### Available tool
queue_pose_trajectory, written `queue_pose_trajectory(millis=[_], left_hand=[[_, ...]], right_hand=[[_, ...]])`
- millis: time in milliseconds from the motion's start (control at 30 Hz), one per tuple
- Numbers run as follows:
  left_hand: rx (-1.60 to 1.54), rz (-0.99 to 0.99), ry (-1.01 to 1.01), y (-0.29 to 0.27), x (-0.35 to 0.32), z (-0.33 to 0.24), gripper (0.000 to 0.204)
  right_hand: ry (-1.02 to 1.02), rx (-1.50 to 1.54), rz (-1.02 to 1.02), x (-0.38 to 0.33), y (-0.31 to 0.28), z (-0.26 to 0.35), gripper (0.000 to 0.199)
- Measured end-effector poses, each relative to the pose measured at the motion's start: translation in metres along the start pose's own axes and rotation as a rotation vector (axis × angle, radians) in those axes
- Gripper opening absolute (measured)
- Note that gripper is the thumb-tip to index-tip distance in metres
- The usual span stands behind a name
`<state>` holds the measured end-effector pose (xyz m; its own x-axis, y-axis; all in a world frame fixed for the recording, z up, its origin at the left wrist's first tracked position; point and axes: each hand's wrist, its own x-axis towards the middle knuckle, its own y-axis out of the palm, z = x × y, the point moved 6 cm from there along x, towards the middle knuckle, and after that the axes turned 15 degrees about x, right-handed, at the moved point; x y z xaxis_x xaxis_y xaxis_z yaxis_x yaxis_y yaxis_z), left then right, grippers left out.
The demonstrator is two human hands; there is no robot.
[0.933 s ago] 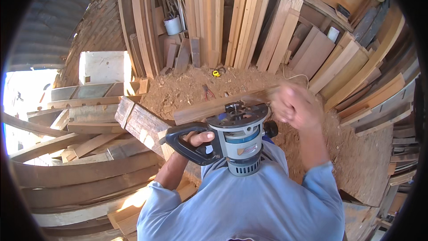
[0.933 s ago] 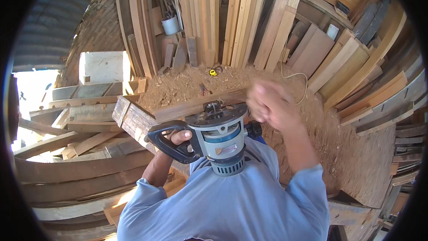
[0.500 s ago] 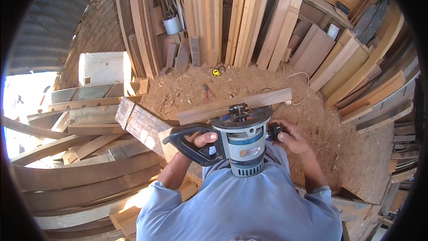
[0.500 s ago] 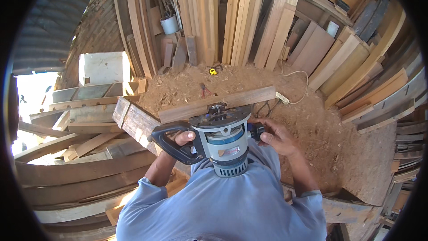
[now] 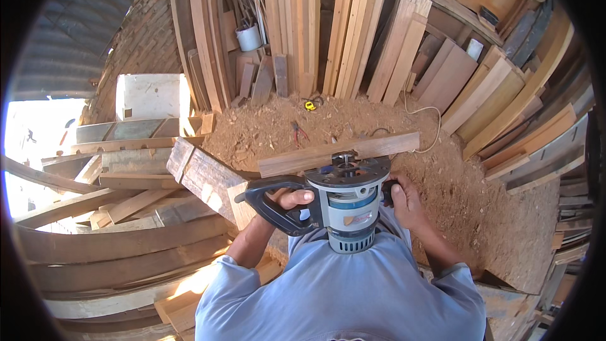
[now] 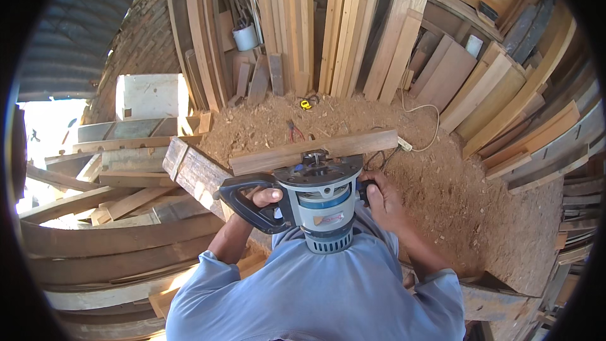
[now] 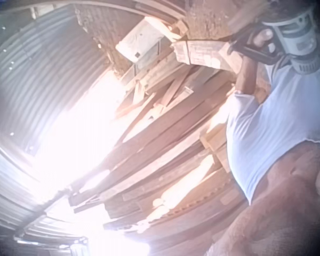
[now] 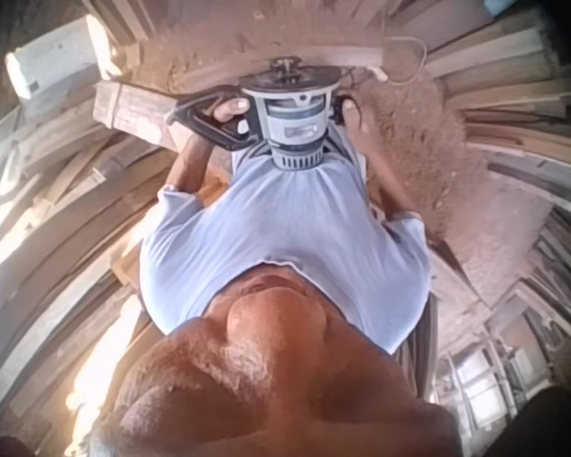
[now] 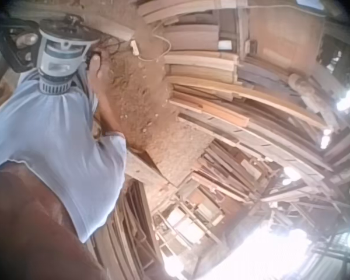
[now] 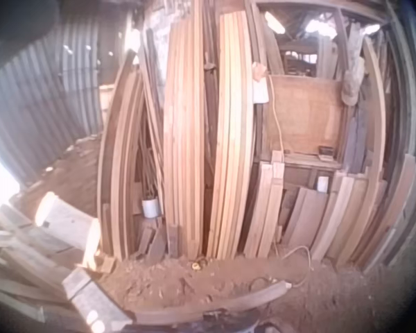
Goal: The person uses a power sander to smooth the surface of a rectangular wooden block on a workbench.
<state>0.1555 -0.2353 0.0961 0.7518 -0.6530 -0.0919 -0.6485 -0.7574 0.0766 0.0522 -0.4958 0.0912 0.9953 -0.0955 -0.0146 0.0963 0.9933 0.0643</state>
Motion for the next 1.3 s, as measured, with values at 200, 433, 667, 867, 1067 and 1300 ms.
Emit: queue_pose_trajectory(millis=[200, 433, 667, 867, 1067, 1300], left_hand=[[0.009, 0.003, 0.021, 0.003, 0.005, -0.002, 0.091], [0.023, 0.014, 0.053, 0.003, 0.012, -0.004, 0.092], [0.16, 0.121, 0.011, 0.008, 0.016, -0.005, 0.09], [0.155, 0.131, 0.011, 0.013, 0.016, -0.007, 0.086], [0.172, 0.137, -0.036, 0.006, 0.011, 0.001, 0.083], [0.281, 0.285, -0.136, 0.005, 0.009, 0.012, 0.079]], right_hand=[[0.276, -0.057, 0.041, 0.019, 0.0, 0.014, 0.041], [-0.15, -0.65, 0.333, 0.016, 0.012, 0.067, 0.045], [0.044, -0.775, 0.194, 0.015, 0.011, 0.044, 0.045], [0.144, -0.772, 0.514, 0.026, -0.001, 0.026, 0.047], [-0.327, -0.99, 0.273, 0.015, 0.021, 0.053, 0.047], [-0.158, -0.897, 0.298, 0.026, 0.015, 0.029, 0.029]])
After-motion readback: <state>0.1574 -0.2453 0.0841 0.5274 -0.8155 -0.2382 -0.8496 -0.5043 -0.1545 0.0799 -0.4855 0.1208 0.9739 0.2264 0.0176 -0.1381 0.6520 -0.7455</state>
